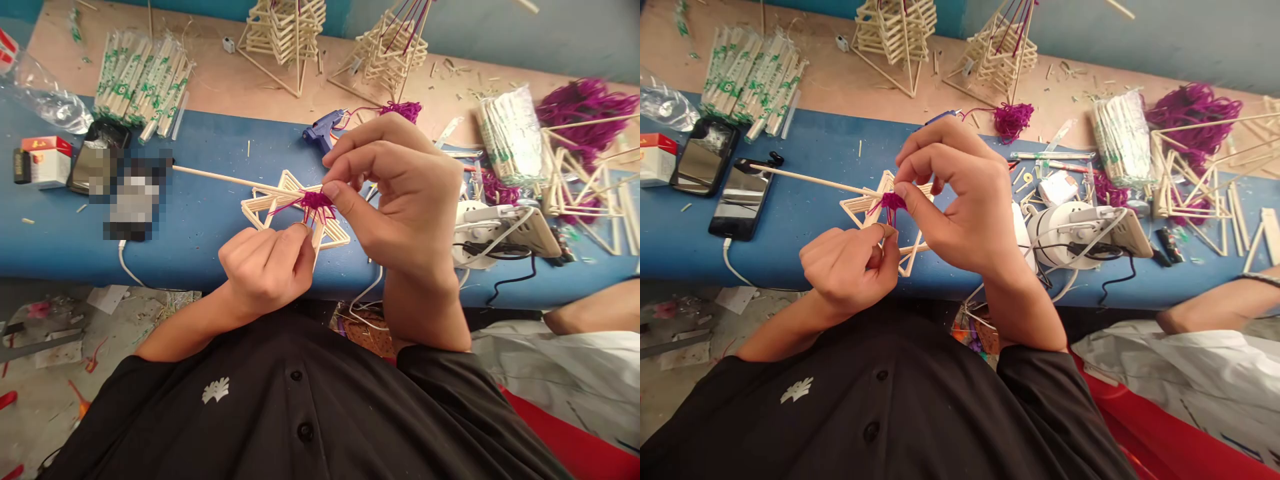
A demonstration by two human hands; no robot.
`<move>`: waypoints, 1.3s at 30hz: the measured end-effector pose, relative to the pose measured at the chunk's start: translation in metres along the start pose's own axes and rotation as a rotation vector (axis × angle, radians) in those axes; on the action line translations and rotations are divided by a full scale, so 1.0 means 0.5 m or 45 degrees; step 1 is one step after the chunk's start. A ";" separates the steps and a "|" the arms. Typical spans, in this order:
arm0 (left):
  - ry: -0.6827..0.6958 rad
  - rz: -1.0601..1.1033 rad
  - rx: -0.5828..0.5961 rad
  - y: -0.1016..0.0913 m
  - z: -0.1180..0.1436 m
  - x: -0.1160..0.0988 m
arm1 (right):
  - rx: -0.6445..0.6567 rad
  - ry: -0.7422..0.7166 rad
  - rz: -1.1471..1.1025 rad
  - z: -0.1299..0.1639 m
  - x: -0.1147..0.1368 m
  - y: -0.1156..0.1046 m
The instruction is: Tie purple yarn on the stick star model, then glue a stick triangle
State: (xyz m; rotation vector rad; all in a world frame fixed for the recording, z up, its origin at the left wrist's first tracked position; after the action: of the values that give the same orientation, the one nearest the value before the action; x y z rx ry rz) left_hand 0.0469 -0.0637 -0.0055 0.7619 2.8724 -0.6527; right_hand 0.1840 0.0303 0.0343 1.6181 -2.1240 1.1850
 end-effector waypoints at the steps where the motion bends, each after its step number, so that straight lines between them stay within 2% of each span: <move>1: -0.007 -0.005 -0.001 -0.001 0.001 0.000 | 0.028 -0.018 -0.001 -0.005 0.002 0.000; 6: -0.014 0.046 0.071 -0.003 0.002 0.006 | 0.048 -0.048 0.011 -0.012 0.002 0.001; 15: 0.167 0.151 0.146 -0.002 -0.010 0.013 | -0.003 0.026 0.063 -0.002 -0.024 0.021; 22: 0.498 0.289 0.251 0.010 -0.038 0.019 | -0.007 0.041 0.042 -0.004 -0.018 0.031; 26: 0.435 0.237 0.298 0.002 -0.041 0.025 | 0.033 0.040 -0.068 -0.015 -0.018 0.027; 29: 0.327 0.274 0.333 -0.024 -0.030 0.030 | 0.001 0.051 -0.062 -0.022 -0.025 -0.005; 33: 0.338 0.471 0.467 -0.063 0.003 0.029 | -0.323 0.050 0.147 -0.010 -0.039 -0.097; 35: 0.360 0.521 0.532 -0.075 0.023 0.030 | -0.399 0.084 0.248 -0.002 -0.045 -0.140; 37: 0.317 0.495 0.515 -0.080 0.041 0.039 | -0.360 0.183 0.395 -0.008 -0.055 -0.171; 39: 0.217 0.426 0.390 -0.082 0.055 0.054 | -0.192 0.298 0.619 -0.031 -0.070 -0.184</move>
State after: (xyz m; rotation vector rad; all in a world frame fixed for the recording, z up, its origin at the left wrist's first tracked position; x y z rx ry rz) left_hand 0.0027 -0.0955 -0.0202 1.3634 2.7161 -1.0329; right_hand 0.2737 0.0595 0.0656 0.8727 -2.4476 1.2284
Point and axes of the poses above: each hand's wrist, its own z-axis away from the middle knuckle, its own y-axis out of the palm, x = y × z, the point moved 5 cm from there along -z, towards the middle knuckle, and after that the axes turned 8 degrees about -x, right-handed, at the moved point
